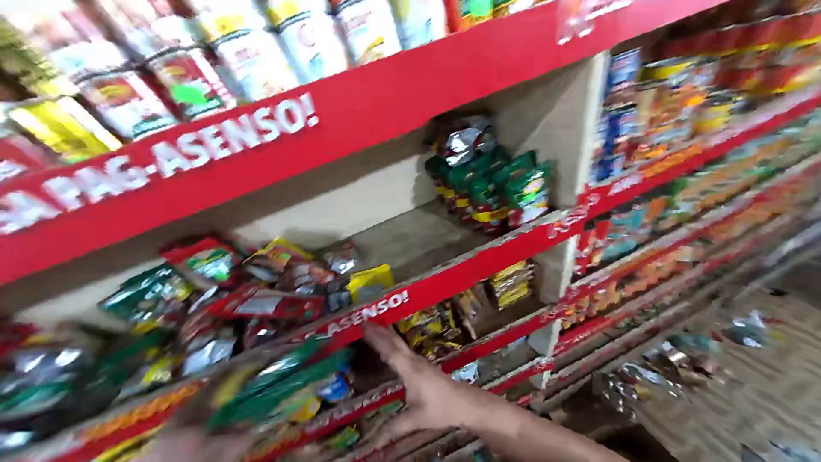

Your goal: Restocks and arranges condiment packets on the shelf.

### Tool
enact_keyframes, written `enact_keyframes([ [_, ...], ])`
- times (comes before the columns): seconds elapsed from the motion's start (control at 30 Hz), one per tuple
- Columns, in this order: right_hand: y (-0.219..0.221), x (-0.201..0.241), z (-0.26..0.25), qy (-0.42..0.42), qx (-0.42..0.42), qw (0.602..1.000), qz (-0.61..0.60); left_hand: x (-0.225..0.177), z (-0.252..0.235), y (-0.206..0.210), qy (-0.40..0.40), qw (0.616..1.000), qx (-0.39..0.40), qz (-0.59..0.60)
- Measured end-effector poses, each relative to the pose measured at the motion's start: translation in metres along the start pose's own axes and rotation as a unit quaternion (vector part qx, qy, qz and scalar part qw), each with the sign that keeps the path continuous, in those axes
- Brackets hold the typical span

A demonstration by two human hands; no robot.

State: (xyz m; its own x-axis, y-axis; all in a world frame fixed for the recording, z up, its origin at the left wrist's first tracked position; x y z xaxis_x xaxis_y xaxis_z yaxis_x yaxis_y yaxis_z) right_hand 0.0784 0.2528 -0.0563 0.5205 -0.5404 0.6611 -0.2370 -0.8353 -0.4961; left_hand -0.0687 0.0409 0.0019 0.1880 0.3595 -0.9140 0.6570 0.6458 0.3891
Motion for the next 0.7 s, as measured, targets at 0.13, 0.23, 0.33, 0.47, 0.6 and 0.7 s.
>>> enact_keyframes([
  [0.13, -0.017, -0.021, 0.027, -0.049, -0.173, 0.956, -0.23, 0.124, -0.005, 0.083, -0.246, 0.963, 0.032, 0.108],
  [0.23, -0.032, -0.052, 0.063, 0.109, -0.238, 0.907, -0.33, 0.176, -0.023, 0.079, -0.308, 0.936, 0.131, -0.112],
  [0.33, -0.031, -0.074, 0.094, 0.188, -0.273, 0.854, -0.4, 0.199, -0.039, 0.064, -0.217, 0.889, 0.168, -0.366],
  [0.47, -0.026, -0.075, 0.113, 0.206, -0.262, 0.855, -0.397, 0.214, -0.038, 0.102, -0.134, 0.924, 0.28, -0.224],
  [0.6, -0.025, -0.071, 0.122, 0.234, -0.261, 0.867, -0.354, 0.216, -0.036, 0.138, -0.126, 0.925, 0.333, -0.132],
  [0.7, -0.03, -0.068, 0.127, 0.272, -0.272, 0.864, -0.327, 0.224, -0.035, 0.141, -0.158, 0.932, 0.303, -0.118],
])
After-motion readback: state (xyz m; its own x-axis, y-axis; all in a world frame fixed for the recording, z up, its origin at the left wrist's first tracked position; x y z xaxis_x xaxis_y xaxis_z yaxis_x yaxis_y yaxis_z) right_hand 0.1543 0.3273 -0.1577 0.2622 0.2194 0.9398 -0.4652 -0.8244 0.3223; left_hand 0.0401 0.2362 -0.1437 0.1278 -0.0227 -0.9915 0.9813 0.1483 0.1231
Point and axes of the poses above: each hand's wrist, its own z-axis away from the middle knuckle, its own y-axis out of the palm, x = y × z, the point moved 8 cm from there along -z, towards the middle knuckle, and after that the axes turned 13 degrees about x, right-handed, at the moved point
